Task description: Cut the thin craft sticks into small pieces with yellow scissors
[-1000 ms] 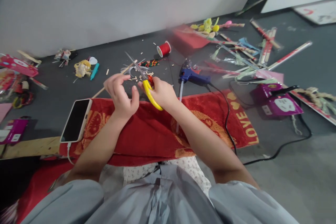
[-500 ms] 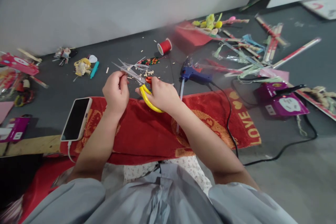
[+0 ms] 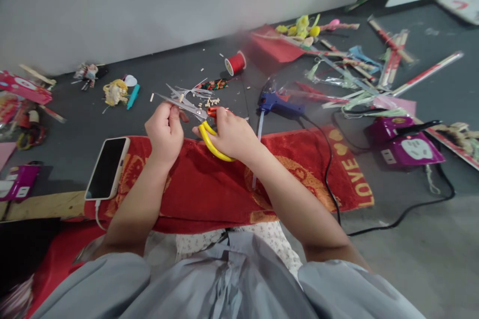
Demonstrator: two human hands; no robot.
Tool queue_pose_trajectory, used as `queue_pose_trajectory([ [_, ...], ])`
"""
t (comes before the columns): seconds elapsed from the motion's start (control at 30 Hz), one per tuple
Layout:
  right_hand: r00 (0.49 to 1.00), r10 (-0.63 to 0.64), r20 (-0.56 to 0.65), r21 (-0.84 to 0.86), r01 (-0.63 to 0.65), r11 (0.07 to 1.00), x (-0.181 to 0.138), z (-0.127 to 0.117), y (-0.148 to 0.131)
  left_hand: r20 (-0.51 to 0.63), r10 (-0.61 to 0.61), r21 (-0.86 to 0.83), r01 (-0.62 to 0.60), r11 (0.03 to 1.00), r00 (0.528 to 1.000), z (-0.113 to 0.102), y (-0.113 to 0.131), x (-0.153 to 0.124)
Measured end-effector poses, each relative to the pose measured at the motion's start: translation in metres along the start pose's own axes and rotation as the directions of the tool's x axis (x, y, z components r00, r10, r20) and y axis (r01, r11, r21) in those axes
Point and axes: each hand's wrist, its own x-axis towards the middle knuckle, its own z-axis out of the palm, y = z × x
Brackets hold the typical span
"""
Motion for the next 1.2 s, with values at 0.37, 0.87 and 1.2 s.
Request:
queue_pose_trajectory([
  [0.37,1.000,0.028,-0.009,-0.035,-0.028,0.999,0.0003,-0.0014,0.0003,-0.043,0.023,0.034,-0.022,0.999,0.999,0.0033,-0.0042,-0.0014],
  [0.87,0.999,0.025,-0.023,-0.044,-0.026,0.999,0.0017,-0.0030,0.0032,0.006,0.043,0.051,-0.043,0.998,0.999,0.0012,-0.0029,0.0003],
  [1.2,1.000,0.005,-0.001,-0.065,-0.005,0.998,0.0019,-0.0024,0.0040,0.001,0.072,0.035,-0.072,0.997,0.997,0.0032,-0.0080,0.0008],
])
